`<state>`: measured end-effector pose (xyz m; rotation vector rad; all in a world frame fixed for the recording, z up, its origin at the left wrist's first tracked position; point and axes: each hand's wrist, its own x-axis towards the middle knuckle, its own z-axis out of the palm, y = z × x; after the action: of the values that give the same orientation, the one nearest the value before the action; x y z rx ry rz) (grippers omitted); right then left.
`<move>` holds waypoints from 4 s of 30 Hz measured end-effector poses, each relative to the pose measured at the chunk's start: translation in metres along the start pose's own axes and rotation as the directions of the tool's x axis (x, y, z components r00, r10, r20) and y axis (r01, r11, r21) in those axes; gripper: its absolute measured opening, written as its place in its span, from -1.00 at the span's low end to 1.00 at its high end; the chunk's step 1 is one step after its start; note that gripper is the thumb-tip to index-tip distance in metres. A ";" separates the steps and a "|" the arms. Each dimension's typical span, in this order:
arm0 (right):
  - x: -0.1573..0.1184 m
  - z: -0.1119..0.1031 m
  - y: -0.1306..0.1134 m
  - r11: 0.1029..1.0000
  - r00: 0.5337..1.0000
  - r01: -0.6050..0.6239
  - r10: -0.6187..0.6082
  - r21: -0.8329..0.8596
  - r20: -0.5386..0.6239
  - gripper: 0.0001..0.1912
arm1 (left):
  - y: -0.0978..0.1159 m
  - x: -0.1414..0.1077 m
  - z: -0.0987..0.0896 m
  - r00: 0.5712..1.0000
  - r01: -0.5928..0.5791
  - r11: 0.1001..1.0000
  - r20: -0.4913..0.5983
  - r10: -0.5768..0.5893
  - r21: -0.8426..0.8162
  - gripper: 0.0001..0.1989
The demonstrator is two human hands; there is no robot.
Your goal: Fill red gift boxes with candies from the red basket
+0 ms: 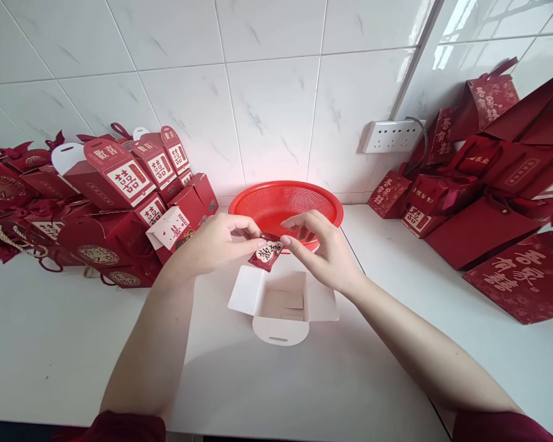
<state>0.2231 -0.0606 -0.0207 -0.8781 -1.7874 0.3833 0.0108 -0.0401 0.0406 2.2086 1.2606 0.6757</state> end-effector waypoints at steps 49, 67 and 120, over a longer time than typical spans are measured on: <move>-0.002 0.006 0.001 0.833 0.984 -0.171 0.176 0.527 0.040 -0.80 | -0.005 0.002 -0.009 0.999 -0.039 0.989 -0.003 0.039 -0.143 -0.82; 0.004 -0.001 -0.004 0.919 0.990 -0.140 0.133 0.369 0.045 -0.86 | -0.006 0.000 -0.014 0.989 0.051 0.998 0.134 -0.056 0.041 -0.74; 0.010 -0.026 -0.004 0.785 0.960 -0.279 0.249 0.553 0.129 -0.69 | 0.006 0.006 0.017 0.982 -0.023 0.891 0.159 0.106 -0.453 -0.73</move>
<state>0.2433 -0.0598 -0.0011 -0.6841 -1.4585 1.0723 0.0279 -0.0405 0.0322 1.8807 0.8388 0.6944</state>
